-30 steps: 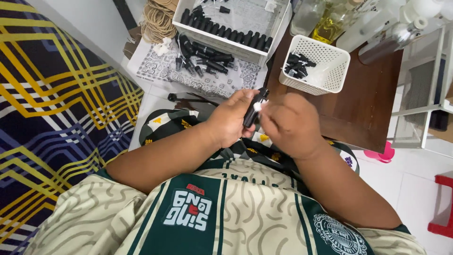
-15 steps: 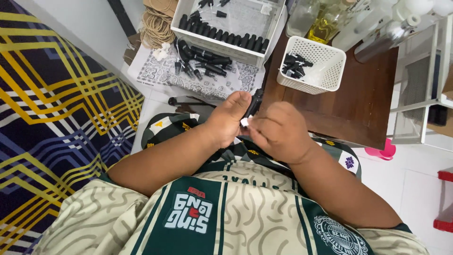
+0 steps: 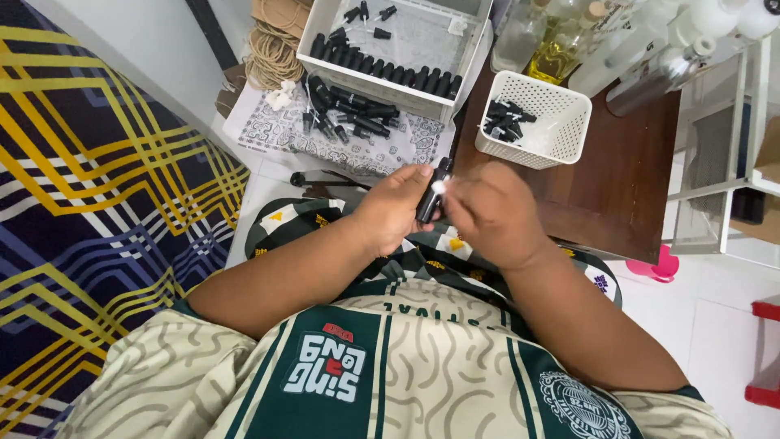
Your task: Assembling small black tubes by attaching white components to the tips
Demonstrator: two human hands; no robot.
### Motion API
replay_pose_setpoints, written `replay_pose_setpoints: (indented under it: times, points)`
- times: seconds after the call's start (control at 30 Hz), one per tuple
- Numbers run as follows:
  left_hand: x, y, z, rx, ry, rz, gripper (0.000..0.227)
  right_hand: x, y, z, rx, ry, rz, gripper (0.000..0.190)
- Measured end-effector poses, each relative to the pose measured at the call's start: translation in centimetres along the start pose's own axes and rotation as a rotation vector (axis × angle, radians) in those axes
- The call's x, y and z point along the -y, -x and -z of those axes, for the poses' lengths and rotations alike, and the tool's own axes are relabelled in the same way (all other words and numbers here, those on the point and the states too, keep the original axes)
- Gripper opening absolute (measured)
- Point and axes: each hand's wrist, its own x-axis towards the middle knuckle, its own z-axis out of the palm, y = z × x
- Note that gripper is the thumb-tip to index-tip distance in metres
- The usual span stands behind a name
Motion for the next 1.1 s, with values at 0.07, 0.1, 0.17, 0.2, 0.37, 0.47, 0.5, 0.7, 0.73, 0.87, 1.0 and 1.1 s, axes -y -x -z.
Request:
replay_pose_setpoints:
  times: [0.07, 0.1, 0.17, 0.2, 0.37, 0.47, 0.5, 0.7, 0.73, 0.87, 1.0, 1.1]
  points:
    - [0.7, -0.5, -0.1, 0.004, 0.011, -0.009, 0.031, 0.4, -0.8, 0.7, -0.014, -0.035, -0.008, 0.009]
    - [0.9, -0.8, -0.1, 0.010, 0.022, -0.022, 0.029, 0.5, -1.2, 1.1, -0.031, -0.068, -0.013, 0.005]
    - [0.4, -0.9, 0.1, -0.003, 0.026, -0.012, 0.029, 0.7, -0.2, -0.5, -0.037, -0.071, 0.020, 0.007]
    - [0.2, -0.9, 0.3, -0.019, 0.033, -0.002, 0.030, 0.8, 0.4, -1.4, -0.041, -0.077, 0.053, 0.009]
    - [0.5, -1.2, 0.0, -0.009, 0.023, -0.065, 0.029, 0.0, 0.1, -1.0, -0.020, -0.067, 0.101, 0.007]
    - [0.7, -0.8, -0.2, 0.018, -0.008, -0.085, 0.031, -0.9, -0.7, 0.3, -0.066, -0.056, 0.008, 0.005]
    - [0.7, -0.8, -0.2, 0.047, -0.024, -0.108, 0.035, -1.1, -1.5, 1.2, -0.093, -0.158, -0.040, 0.007]
    - [1.4, -2.9, 1.3, 0.091, -0.037, -0.222, 0.052, 1.3, -1.1, -0.4, -0.035, -0.293, 0.023, 0.011]
    - [3.0, -4.8, 2.4, 0.091, -0.039, -0.221, 0.052, 1.3, -1.2, -0.4, -0.036, -0.294, 0.022, 0.011]
    - [4.4, -7.3, 3.5, 0.057, 0.000, -0.274, 0.039, 1.4, -1.1, -0.2, -0.001, -0.303, 0.072, 0.010]
    - [4.7, -7.2, 3.4, 0.045, -0.002, -0.259, 0.033, 0.8, 0.1, -0.8, 0.014, -0.225, 0.068, 0.007]
    - [2.0, -3.5, 0.2, 0.050, -0.033, -0.229, 0.033, -0.9, 1.1, -1.2, -0.078, -0.010, -0.045, 0.012]
